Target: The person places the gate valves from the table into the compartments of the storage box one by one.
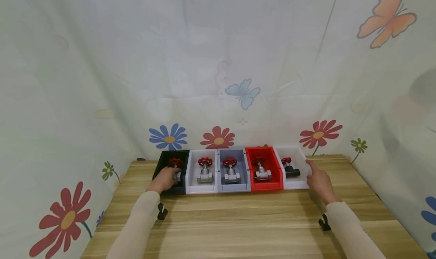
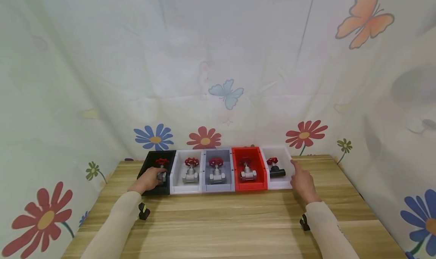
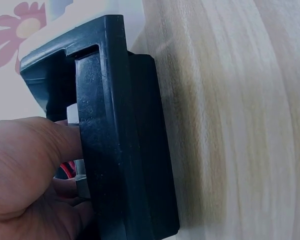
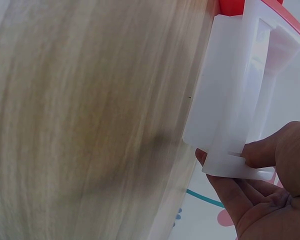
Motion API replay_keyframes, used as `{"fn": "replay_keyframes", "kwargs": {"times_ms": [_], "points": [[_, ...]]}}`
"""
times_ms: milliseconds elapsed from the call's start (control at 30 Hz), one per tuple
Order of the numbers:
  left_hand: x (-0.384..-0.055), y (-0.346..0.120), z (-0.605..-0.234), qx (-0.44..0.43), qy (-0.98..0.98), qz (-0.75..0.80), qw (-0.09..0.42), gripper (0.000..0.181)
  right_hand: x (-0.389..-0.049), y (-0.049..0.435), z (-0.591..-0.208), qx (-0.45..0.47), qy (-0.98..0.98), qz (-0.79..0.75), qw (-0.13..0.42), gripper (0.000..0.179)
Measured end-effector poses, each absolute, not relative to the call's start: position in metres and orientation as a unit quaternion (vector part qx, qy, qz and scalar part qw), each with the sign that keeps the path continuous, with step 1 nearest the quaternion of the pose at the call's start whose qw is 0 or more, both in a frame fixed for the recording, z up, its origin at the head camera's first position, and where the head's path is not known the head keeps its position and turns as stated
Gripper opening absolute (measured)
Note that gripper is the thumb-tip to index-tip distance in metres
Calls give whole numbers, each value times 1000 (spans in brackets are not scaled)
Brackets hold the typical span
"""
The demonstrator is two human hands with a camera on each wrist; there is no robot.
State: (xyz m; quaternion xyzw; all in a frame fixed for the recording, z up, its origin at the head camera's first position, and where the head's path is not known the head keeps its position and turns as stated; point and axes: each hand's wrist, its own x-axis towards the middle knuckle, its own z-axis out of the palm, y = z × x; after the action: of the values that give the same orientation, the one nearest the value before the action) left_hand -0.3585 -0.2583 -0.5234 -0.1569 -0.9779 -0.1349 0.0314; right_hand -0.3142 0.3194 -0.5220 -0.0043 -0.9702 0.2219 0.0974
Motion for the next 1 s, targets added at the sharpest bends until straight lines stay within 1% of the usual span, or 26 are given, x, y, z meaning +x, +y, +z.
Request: {"fn": "replay_keyframes", "kwargs": {"times_ms": [167,200,300,400,433,533,833,1000], "points": [[-359,-258,-524,-163,-975,-145,37,41,-314,320,-523,0,-970,220,103,59],[-360,-260,-527,-174,-973,-143,50,41,-314,320,-523,-1,-970,220,102,59],[-359,-259,-527,-175,-973,-144,52,40,-314,320,-522,-3,-971,218,103,59],[-358,-258,-527,-161,-975,-147,46,40,-314,320,-522,-5,-970,218,105,59],[-357,-256,-525,-147,-977,-151,34,40,-314,320,-522,-5,-970,218,104,58],[-357,-256,-527,-138,-979,-147,32,42,-314,321,-523,-8,-971,221,95,58],[-357,-255,-527,-136,-982,-127,25,44,-315,319,-520,-13,-971,223,86,58],[-355,-253,-525,-140,-983,-121,20,46,-316,319,-519,-24,-972,224,71,59]]}}
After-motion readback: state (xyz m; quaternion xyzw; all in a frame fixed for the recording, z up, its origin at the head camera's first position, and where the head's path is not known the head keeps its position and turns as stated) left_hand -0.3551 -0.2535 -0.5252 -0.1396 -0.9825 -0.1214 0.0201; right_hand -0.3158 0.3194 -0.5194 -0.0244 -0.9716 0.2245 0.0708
